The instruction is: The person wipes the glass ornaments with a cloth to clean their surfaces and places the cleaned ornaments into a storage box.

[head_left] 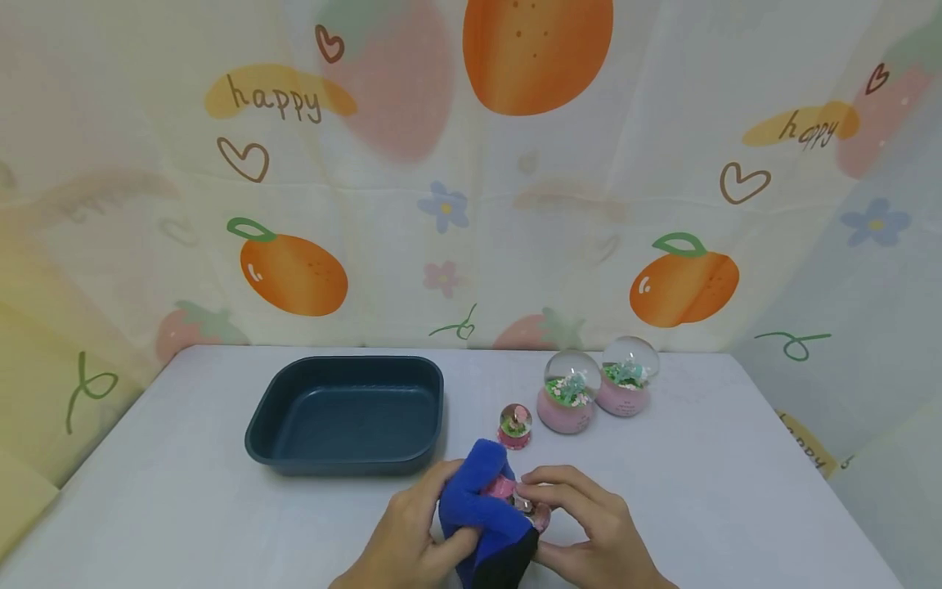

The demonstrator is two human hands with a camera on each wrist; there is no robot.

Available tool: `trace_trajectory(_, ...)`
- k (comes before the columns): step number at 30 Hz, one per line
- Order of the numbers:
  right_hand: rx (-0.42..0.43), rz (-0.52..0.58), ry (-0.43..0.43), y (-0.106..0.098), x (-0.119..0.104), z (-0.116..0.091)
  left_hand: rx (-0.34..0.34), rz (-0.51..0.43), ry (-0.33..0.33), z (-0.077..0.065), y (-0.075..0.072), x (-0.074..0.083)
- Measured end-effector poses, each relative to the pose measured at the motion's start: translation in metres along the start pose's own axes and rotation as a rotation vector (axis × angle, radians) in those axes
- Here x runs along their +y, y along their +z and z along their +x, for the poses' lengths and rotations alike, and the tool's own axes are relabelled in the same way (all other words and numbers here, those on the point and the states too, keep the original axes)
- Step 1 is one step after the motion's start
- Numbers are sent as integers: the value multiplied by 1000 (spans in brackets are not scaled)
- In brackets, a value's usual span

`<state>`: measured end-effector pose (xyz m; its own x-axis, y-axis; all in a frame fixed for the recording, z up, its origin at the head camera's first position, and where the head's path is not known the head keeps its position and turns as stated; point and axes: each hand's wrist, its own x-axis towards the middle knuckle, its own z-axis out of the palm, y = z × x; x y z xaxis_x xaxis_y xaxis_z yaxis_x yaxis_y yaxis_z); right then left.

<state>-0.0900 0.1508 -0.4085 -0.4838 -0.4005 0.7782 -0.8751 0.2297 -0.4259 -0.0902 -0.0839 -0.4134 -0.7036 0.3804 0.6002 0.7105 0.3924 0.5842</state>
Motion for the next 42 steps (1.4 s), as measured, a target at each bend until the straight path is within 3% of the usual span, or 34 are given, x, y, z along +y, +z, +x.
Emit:
trace_trajectory(6, -9, -36, 68, -1, -1, 1, 5, -122, -61, 1, -4, -2)
trace_trajectory(13, -12, 8, -9, -1, 3, 0, -173, -144, -125, 3, -7, -1)
trace_trajectory(16, -12, 33, -63, 0, 5, 0, -158, -119, -72, 3, -6, -2)
trace_trajectory(20, -22, 52, -128, 1, 6, 2, -86, -90, 32, 4, -4, -3)
trace_trajectory(22, -32, 60, -151, 1, 6, 3, -56, -98, 54, 5, -4, -3)
trace_trajectory(29, -58, 75, -169, 1, 6, 4, -35, -200, -14, 5, -8, -3)
trace_trajectory(36, -31, 72, -88, 1, 7, -1, -263, -235, -145, 5, -12, -3)
trace_trajectory(39, -28, 84, -75, 2, 8, -3, -268, -207, -131, 5, -11, -2)
trace_trajectory(42, -42, 102, -80, 4, 10, -3, -196, -184, -65, 4, -8, -3)
